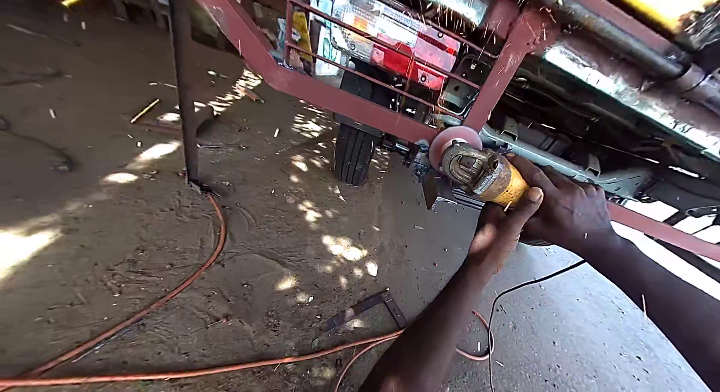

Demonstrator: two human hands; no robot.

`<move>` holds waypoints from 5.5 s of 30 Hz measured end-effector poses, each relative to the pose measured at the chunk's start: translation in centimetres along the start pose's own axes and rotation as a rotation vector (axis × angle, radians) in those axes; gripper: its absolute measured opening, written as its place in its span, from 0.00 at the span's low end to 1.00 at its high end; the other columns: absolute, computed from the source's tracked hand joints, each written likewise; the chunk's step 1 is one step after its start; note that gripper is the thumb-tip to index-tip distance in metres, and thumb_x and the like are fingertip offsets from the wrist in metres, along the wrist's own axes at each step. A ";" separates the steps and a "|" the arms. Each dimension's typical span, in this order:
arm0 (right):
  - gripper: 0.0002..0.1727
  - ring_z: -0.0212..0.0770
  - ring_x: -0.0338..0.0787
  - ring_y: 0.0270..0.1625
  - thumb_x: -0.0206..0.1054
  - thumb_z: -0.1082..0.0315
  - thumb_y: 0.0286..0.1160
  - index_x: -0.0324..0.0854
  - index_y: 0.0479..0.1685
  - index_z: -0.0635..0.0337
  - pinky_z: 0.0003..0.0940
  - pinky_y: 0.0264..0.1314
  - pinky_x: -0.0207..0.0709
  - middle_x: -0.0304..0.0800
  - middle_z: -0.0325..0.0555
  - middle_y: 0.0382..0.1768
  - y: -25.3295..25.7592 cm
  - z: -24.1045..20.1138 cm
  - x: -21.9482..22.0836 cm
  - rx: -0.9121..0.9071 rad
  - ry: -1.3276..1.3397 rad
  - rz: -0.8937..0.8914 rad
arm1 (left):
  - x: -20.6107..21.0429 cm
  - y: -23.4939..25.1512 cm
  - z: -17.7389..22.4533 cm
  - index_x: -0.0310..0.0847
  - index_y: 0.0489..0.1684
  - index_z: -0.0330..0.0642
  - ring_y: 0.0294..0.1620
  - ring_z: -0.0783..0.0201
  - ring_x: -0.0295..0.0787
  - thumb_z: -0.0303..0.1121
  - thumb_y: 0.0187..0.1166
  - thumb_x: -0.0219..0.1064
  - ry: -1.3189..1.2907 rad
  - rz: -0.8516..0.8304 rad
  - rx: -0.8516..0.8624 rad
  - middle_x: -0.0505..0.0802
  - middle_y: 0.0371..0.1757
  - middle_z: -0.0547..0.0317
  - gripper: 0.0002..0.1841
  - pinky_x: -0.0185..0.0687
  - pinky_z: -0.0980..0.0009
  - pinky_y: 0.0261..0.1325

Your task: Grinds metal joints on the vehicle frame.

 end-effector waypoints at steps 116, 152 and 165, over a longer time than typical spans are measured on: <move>0.47 0.70 0.89 0.39 0.67 0.47 0.65 0.58 0.93 0.39 0.66 0.28 0.73 0.87 0.65 0.51 0.0 -1.6 0.3 0.124 -0.017 0.064 | -1.0 0.4 1.9 0.75 0.70 0.36 0.59 0.58 0.89 0.37 0.85 0.68 -0.032 -0.091 0.067 0.90 0.58 0.46 0.21 0.86 0.56 0.64; 0.52 0.65 0.89 0.35 0.71 0.41 0.59 0.59 0.92 0.41 0.67 0.27 0.75 0.88 0.60 0.48 -2.2 -1.7 -1.9 0.212 0.086 -0.020 | -0.2 -1.6 3.0 0.73 0.74 0.36 0.69 0.61 0.85 0.35 0.78 0.74 -0.046 -0.149 0.086 0.88 0.65 0.49 0.27 0.78 0.58 0.78; 0.50 0.64 0.89 0.34 0.69 0.42 0.61 0.58 0.92 0.38 0.65 0.27 0.74 0.88 0.58 0.45 -1.5 -2.6 0.3 0.205 0.028 -0.076 | -1.7 -1.1 1.6 0.76 0.69 0.33 0.62 0.56 0.89 0.36 0.78 0.75 -0.142 -0.051 0.144 0.91 0.59 0.44 0.25 0.84 0.55 0.72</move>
Point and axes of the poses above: each hand's wrist, its own y-axis towards the middle knuckle, its own x-axis out of the palm, z = x × y, the point moved 6 cm from there along y, towards the middle knuckle
